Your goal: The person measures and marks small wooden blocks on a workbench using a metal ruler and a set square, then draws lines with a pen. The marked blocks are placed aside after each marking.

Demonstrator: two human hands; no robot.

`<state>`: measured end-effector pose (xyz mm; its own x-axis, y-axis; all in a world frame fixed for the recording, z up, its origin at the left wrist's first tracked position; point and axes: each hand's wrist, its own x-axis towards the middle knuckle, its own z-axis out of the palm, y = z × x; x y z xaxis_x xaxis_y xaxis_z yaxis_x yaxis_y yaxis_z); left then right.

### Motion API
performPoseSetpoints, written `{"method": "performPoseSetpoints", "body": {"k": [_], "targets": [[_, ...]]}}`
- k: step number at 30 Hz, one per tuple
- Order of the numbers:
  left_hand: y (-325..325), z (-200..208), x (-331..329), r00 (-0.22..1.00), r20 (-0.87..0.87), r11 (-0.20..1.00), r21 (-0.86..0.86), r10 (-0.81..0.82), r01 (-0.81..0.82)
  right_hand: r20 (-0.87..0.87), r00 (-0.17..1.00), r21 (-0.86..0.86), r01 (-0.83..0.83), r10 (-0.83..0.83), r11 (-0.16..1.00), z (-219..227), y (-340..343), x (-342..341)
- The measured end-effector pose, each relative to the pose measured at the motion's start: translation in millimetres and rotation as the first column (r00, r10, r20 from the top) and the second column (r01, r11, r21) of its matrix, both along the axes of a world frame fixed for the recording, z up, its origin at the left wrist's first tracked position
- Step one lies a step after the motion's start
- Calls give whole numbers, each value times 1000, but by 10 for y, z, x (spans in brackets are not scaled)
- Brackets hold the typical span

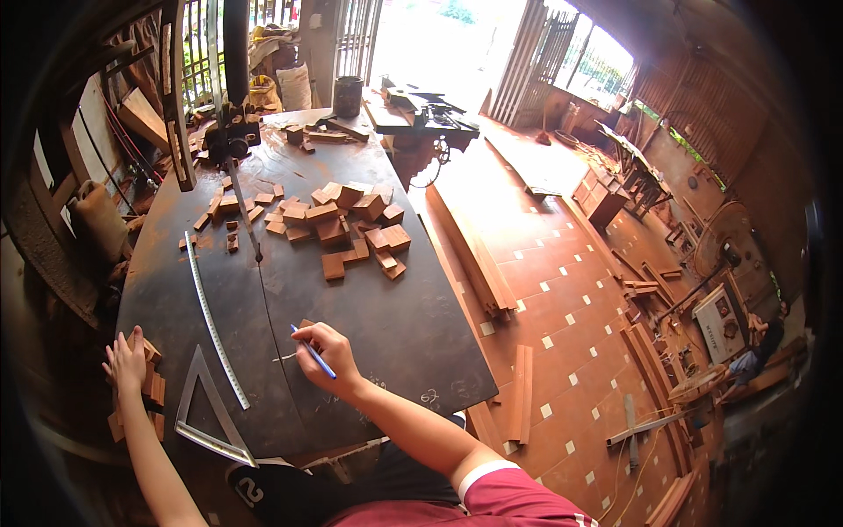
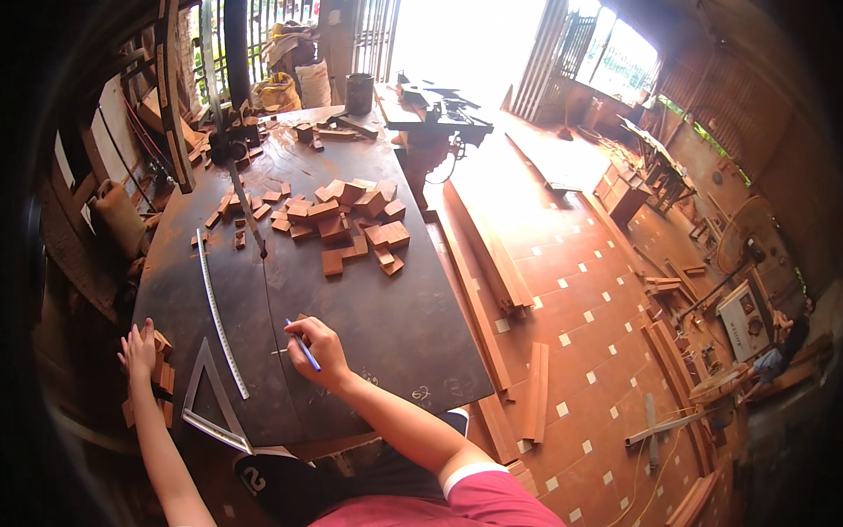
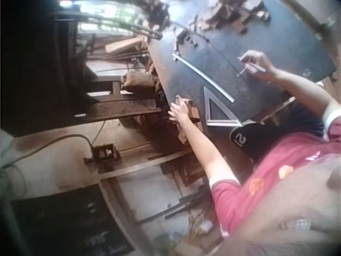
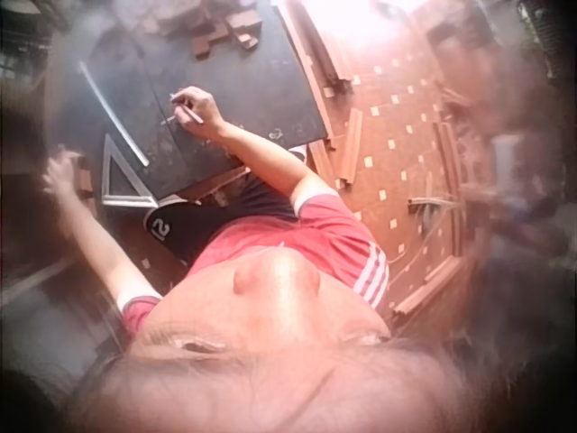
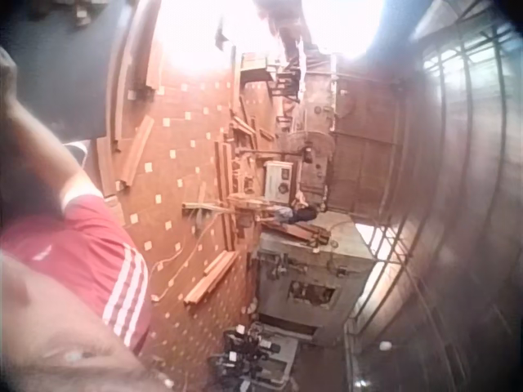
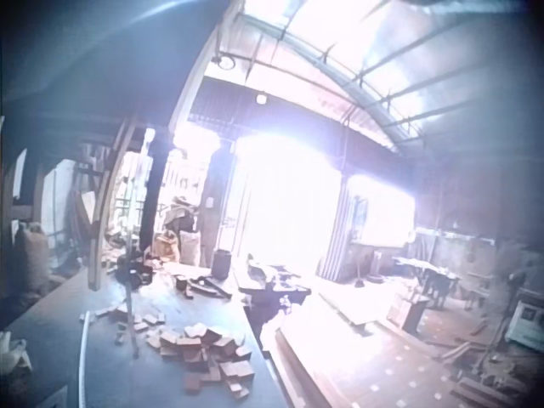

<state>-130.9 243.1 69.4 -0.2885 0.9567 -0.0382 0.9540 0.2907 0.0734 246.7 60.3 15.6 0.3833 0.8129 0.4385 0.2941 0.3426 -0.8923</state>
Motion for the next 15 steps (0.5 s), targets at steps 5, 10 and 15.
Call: {"method": "performPoseSetpoints", "body": {"k": [5, 10, 15], "targets": [[19, -10, -84, 1000, -1, 1000, 11, 7, -7, 103, 995, 31, -11, 7, 999, 11, -15, -48], [-41, 48, -34, 1000, 21, 1000, 23, -8, 7, 88, 996, 15, 12, -13, 1000, 21, -15, -39], [-92, 49, -51, 1000, 8, 999, 37, -24, 23, 51, 999, 8, 16, -16, 1000, 1, -74, -76]]}}
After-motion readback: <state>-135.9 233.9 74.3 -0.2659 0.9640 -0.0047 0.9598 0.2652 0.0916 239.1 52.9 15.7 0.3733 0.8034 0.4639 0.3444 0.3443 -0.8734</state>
